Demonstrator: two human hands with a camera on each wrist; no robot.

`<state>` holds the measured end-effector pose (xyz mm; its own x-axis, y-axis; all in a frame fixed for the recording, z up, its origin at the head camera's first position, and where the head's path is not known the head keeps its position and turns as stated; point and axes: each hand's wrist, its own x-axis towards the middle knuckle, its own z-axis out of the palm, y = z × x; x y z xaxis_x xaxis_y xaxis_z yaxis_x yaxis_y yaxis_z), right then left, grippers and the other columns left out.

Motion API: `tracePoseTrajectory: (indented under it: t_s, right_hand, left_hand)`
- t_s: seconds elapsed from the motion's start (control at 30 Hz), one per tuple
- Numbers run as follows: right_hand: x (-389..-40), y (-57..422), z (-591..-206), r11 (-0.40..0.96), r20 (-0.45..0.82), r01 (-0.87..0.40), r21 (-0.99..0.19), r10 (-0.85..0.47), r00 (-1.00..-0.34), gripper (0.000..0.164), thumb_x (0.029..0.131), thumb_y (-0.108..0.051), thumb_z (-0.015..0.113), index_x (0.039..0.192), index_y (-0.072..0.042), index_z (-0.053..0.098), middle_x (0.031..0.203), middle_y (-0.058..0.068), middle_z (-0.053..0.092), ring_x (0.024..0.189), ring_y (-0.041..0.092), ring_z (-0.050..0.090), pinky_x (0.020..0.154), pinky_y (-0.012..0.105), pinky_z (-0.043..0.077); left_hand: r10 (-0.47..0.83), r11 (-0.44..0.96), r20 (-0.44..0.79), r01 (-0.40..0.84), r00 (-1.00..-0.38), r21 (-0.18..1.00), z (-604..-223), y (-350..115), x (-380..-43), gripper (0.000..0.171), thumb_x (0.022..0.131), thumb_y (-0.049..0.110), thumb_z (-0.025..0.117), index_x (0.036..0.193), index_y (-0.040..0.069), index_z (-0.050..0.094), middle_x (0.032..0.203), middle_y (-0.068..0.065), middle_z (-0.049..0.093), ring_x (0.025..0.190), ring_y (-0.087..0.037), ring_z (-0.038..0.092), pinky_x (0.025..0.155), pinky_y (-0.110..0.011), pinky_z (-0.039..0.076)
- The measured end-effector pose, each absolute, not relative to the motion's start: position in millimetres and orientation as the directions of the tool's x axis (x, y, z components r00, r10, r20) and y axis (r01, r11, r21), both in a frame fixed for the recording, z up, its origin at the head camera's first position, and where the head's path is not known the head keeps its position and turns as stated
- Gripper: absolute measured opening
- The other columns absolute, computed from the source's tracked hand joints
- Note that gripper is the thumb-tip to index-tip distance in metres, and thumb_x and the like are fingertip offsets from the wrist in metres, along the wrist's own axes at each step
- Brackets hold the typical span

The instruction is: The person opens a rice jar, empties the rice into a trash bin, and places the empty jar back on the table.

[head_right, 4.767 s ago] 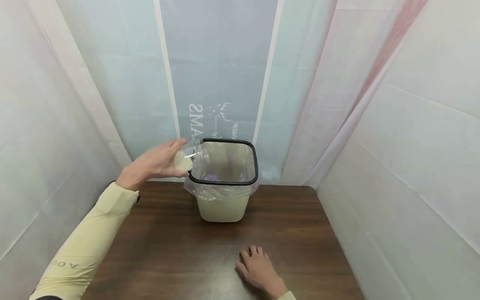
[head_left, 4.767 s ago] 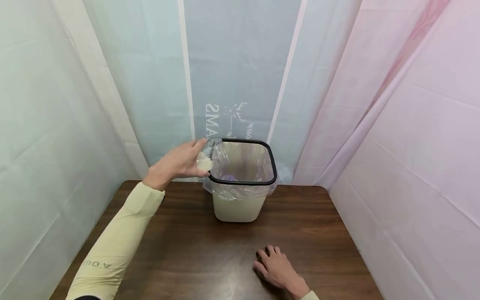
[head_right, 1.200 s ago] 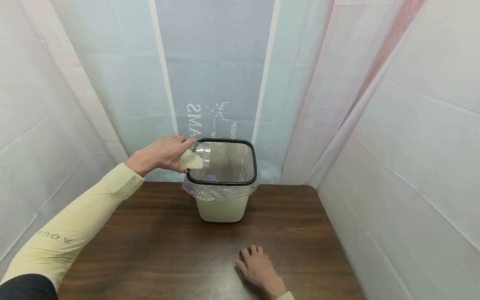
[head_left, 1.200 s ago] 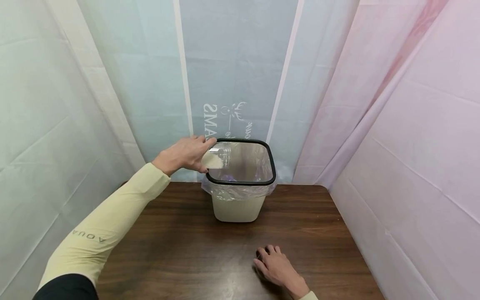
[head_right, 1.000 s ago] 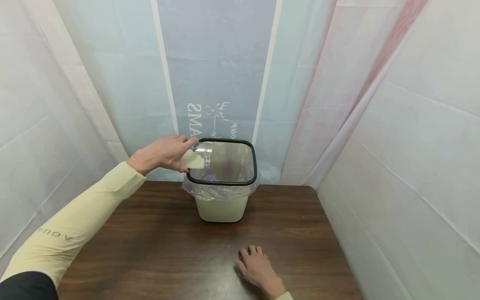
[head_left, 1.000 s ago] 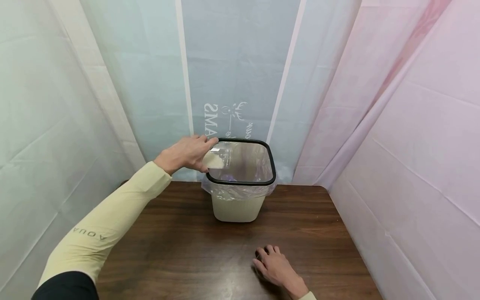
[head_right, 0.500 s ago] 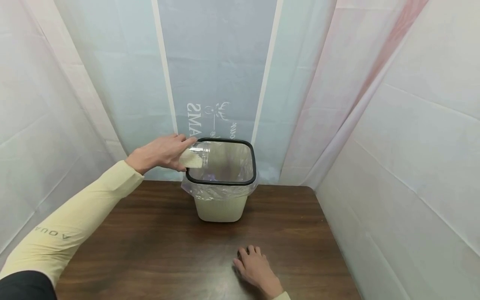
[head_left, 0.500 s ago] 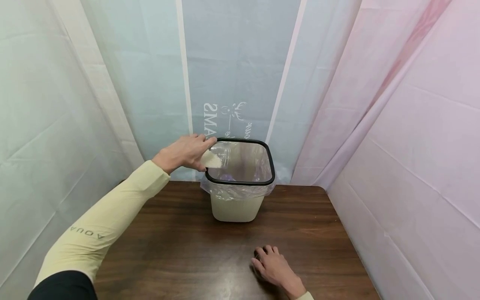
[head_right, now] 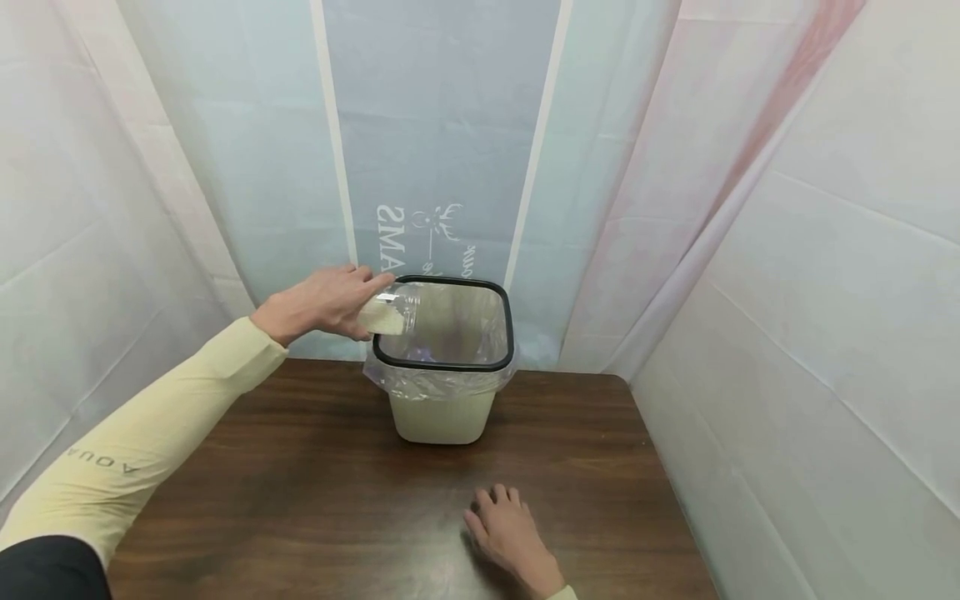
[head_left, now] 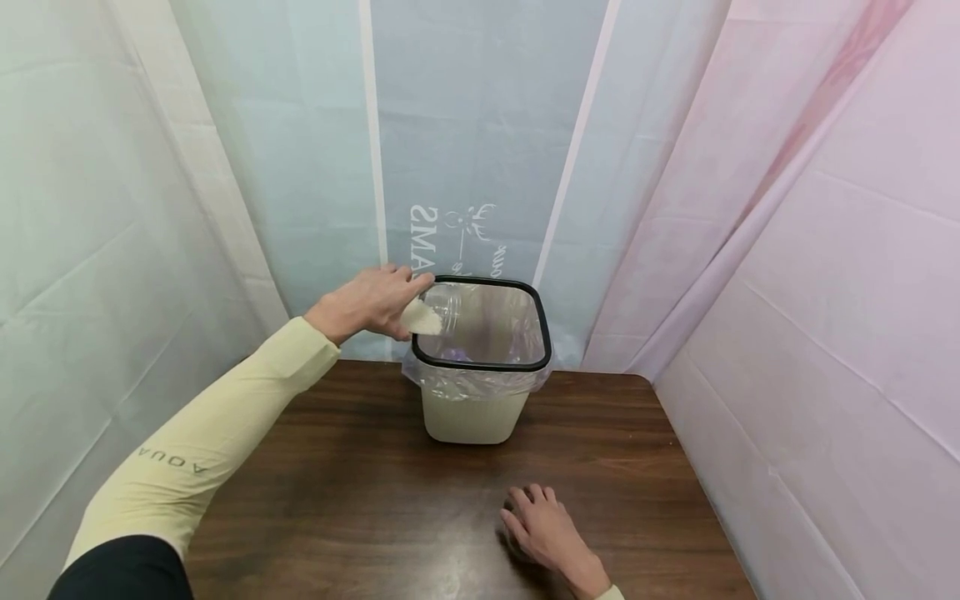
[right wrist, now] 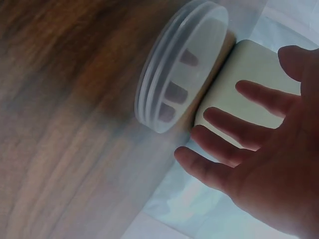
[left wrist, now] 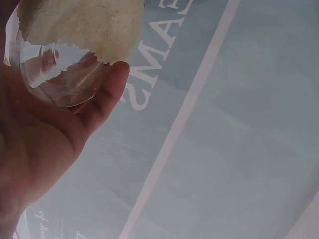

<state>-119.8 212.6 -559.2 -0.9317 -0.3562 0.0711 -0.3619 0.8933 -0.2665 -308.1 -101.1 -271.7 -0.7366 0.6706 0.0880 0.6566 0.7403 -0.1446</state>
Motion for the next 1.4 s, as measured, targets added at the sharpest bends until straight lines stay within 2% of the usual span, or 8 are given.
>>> tracePoseTrajectory:
  t_s: [0.33, 0.63, 1.4]
  right_hand:
    - [-118.7, 206.8, -550.5, 0.883, 0.198, -0.417, -0.216, -0.379, -0.904, 0.035, 0.098, -0.037, 0.055, 0.121, -0.012, 0.063, 0.113, 0.012, 0.062, 0.1, 0.032, 0.058, 0.07, 0.047, 0.051]
    - [-116.9, 206.1, -547.1, 0.883, 0.2, -0.409, -0.231, -0.369, -0.908, 0.035, 0.098, -0.036, 0.056, 0.121, -0.011, 0.064, 0.115, 0.012, 0.062, 0.102, 0.032, 0.058, 0.073, 0.048, 0.051]
    - [-117.5, 206.2, -545.2, 0.871, 0.229, -0.43, -0.236, -0.38, -0.896, 0.034, 0.097, -0.035, 0.057, 0.119, -0.01, 0.065, 0.114, 0.013, 0.063, 0.101, 0.031, 0.059, 0.075, 0.047, 0.052]
  left_hand:
    - [0.667, 0.742, 0.082, 0.65, -0.74, -0.167, -269.3, -100.0, -310.2, 0.082, 0.066, 0.039, 0.086, 0.131, 0.012, 0.045, 0.105, -0.016, 0.06, 0.091, -0.036, 0.059, 0.073, -0.05, 0.053]
    - [0.669, 0.737, 0.06, 0.652, -0.74, -0.177, -269.3, -98.8, -308.2, 0.083, 0.067, 0.04, 0.087, 0.133, 0.012, 0.045, 0.107, -0.017, 0.06, 0.094, -0.037, 0.059, 0.076, -0.051, 0.053]
    - [0.696, 0.713, 0.094, 0.669, -0.712, -0.212, -264.0, -100.1, -312.1, 0.085, 0.065, 0.037, 0.088, 0.134, 0.01, 0.047, 0.106, -0.018, 0.06, 0.095, -0.039, 0.06, 0.079, -0.051, 0.052]
